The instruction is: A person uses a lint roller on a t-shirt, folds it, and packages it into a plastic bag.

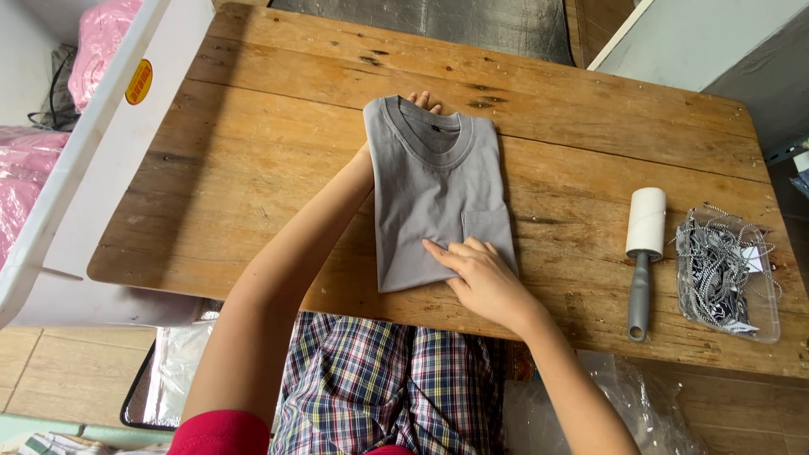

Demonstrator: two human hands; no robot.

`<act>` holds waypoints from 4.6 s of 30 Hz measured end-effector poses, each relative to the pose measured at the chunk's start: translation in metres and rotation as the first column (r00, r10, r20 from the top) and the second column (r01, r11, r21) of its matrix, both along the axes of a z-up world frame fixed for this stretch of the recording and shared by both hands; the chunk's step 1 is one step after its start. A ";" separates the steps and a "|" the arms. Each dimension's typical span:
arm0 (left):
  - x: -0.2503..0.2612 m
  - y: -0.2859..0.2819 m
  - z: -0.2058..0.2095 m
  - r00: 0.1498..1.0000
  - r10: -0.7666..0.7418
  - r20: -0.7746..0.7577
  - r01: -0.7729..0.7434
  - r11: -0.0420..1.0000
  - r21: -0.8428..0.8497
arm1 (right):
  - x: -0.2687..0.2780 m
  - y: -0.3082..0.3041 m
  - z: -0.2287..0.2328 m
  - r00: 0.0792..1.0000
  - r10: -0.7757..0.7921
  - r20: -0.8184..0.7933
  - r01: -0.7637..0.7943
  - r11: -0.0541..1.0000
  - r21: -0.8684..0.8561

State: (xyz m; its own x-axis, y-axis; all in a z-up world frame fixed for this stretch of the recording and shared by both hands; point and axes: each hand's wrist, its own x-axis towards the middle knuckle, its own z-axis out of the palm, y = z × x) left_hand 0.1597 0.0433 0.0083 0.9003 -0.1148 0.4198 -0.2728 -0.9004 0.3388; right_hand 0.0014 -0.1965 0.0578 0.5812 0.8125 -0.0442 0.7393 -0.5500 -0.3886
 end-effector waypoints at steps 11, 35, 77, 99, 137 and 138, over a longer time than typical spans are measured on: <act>-0.010 0.052 0.006 0.940 0.338 -0.056 -0.263 0.609 -0.749 | -0.018 0.012 -0.033 0.994 -0.002 0.107 -0.018 0.982 0.190; -0.139 -0.060 0.014 0.945 0.052 -0.322 -0.009 0.991 0.134 | -0.012 -0.059 0.016 0.966 -0.247 -0.081 0.257 0.857 0.447; -0.131 -0.053 -0.021 0.999 -0.031 0.014 0.028 0.985 0.171 | 0.061 -0.064 0.107 0.965 -0.245 0.089 0.098 0.656 0.748; -0.117 -0.049 -0.003 0.979 0.073 -0.192 -0.030 0.975 0.219 | 0.096 -0.013 0.019 0.888 -0.306 0.343 0.292 0.952 0.095; -0.042 -0.027 -0.004 0.993 -0.095 0.076 0.118 0.904 -0.412 | 0.172 0.054 -0.052 0.952 -0.155 -0.263 0.297 0.667 0.683; -0.041 -0.027 -0.004 0.992 -0.096 0.077 0.119 0.904 -0.411 | 0.172 0.053 -0.052 0.952 -0.156 -0.262 0.297 0.666 0.684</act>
